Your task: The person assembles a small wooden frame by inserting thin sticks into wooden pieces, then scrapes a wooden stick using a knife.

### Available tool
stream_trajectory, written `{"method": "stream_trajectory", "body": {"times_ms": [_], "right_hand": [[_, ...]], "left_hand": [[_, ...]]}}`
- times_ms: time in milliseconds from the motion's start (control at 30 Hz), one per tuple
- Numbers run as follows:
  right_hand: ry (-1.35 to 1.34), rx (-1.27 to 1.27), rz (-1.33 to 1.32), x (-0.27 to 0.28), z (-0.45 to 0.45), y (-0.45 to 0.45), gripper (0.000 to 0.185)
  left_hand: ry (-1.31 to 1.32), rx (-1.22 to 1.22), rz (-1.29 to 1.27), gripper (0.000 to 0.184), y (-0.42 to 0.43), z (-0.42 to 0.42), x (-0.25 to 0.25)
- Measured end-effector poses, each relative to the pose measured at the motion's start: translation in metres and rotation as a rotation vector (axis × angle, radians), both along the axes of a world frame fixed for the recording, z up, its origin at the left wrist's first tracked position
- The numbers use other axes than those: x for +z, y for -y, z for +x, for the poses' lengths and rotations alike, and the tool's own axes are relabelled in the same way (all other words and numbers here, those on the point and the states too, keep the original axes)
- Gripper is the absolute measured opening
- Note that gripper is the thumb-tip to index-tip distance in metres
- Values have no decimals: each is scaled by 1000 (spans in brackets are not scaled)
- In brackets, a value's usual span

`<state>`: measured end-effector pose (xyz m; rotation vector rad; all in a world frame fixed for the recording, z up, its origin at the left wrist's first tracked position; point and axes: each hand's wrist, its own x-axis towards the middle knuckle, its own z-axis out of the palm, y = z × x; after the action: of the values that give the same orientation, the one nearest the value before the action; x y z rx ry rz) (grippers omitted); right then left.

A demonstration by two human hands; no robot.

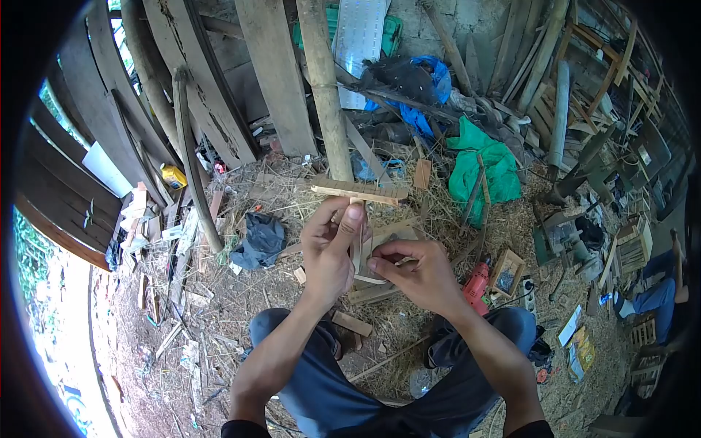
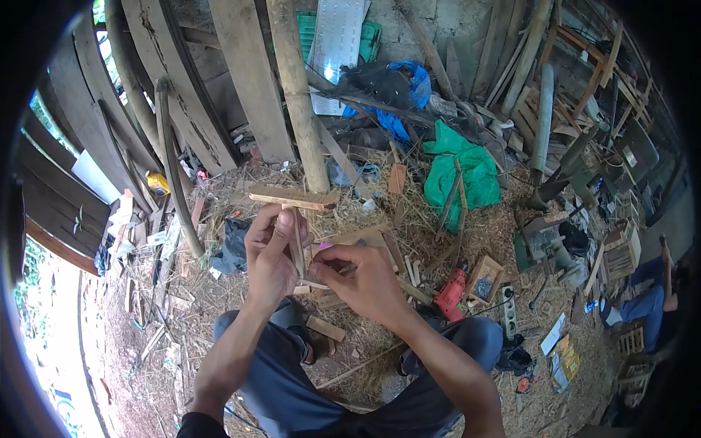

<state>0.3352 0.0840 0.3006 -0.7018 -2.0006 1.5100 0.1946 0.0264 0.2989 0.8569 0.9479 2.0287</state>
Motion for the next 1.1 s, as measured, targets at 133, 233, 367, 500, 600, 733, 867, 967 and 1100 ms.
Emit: {"method": "stream_trajectory", "body": {"times_ms": [133, 233, 367, 500, 600, 733, 867, 967, 1100], "right_hand": [[-8, -16, 33, 0, 0, -1, 20], [-1, -23, 46, -1, 0, -1, 20], [-7, -12, 22, -2, 0, -1, 20], [-5, -9, 15, 1, 0, 0, 20], [21, -15, 14, 5, 0, 1, 20], [19, -6, 8, 5, 0, 0, 20], [-25, -10, 37, 1, 1, 0, 16], [-10, -17, 47, 5, 1, 1, 16], [16, 3, 67, 11, 2, 1, 16]], "left_hand": [[28, 20, -1, 18, -1, 2, 1], [16, 16, 17, 18, -1, 2, 0], [10, 1, 35, 18, -1, 1, 0], [-6, 0, 18, 17, 0, -1, -1], [-22, -15, 13, 16, 1, -1, -1], [-48, -11, 9, 15, 1, 0, 0], [-34, -18, 15, 15, 2, 0, -2], [-56, 0, 2, 16, 1, 0, -2], [-53, -15, 51, 16, 2, 0, -3]]}}
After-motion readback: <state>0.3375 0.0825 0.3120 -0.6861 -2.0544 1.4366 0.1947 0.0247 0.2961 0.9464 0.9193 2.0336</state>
